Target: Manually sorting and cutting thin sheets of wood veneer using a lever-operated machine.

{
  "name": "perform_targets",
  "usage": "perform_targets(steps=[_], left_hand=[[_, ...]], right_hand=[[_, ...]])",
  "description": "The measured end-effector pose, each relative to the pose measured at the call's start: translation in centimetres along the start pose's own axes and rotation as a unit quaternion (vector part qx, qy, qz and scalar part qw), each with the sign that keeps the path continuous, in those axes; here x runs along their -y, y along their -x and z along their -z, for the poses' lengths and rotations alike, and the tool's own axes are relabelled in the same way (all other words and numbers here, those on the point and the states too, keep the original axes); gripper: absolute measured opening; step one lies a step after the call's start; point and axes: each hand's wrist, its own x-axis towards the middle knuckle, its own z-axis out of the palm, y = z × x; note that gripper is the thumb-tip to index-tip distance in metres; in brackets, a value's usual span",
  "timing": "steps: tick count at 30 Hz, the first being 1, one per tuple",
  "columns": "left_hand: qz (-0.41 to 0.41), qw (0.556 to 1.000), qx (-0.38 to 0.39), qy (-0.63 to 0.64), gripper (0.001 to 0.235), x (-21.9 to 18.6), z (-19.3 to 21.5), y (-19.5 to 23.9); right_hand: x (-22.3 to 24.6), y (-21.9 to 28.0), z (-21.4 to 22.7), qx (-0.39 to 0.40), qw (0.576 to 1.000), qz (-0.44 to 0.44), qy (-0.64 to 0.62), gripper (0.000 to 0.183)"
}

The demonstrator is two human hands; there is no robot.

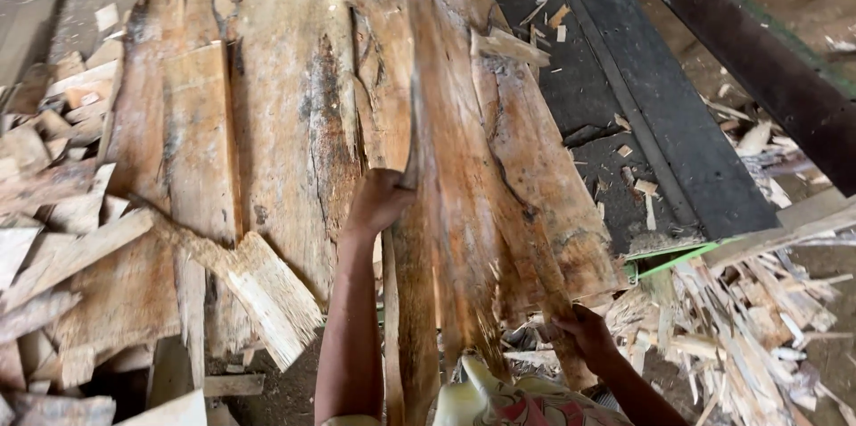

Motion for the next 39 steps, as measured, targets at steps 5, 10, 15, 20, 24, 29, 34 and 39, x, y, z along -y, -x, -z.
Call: perform_targets(steps=[5, 10, 15, 20, 24, 29, 34, 39], left_hand=[[-0.148, 0.986, -0.067, -0.028, 0.014, -10.8, -2.3, 7.4], [-0.114, 0.992, -0.046, -0.037, 0.028, -21.1, -5.1, 14.6], [-0.126, 0.985, -0.09, 0.078, 0.026, -21.5, -8.6, 13.2], [-0.001, 0.992, -0.083, 0.092, 0.023, -18.1, -15.1, 6.7], [0.033, 0.979, -0.023, 0.199, 0.02, -12.1, -24.3, 0.2], [0.098, 0.98, 0.069, 0.156, 0.021, -1.8, -36.5, -8.3], [0.165, 0.955, 0.096, 0.228, 0.043, -3.6, -38.2, -6.8], [0.148, 0.935, 0.11, 0.303, 0.05, -8.3, -37.2, -2.5]], right_hand=[[-3.3, -0.6, 6.2, 0.058, 0.977, 0.196, -0.067, 0.039], [1.1, 5.6, 12.9, 0.052, 0.955, 0.19, -0.222, 0.024], [8.1, 9.5, 23.4, 0.037, 0.959, 0.193, -0.202, 0.031], [8.6, 5.7, 35.2, -0.034, 0.957, 0.255, -0.135, 0.038], [7.0, 3.0, 39.9, -0.168, 0.964, 0.206, 0.014, 0.033], [3.3, 0.8, 42.5, -0.279, 0.92, 0.124, 0.244, 0.036], [2.1, 0.9, 43.9, -0.229, 0.96, 0.131, 0.093, 0.034], [2.5, 3.8, 46.5, -0.153, 0.976, 0.135, -0.079, 0.033]])
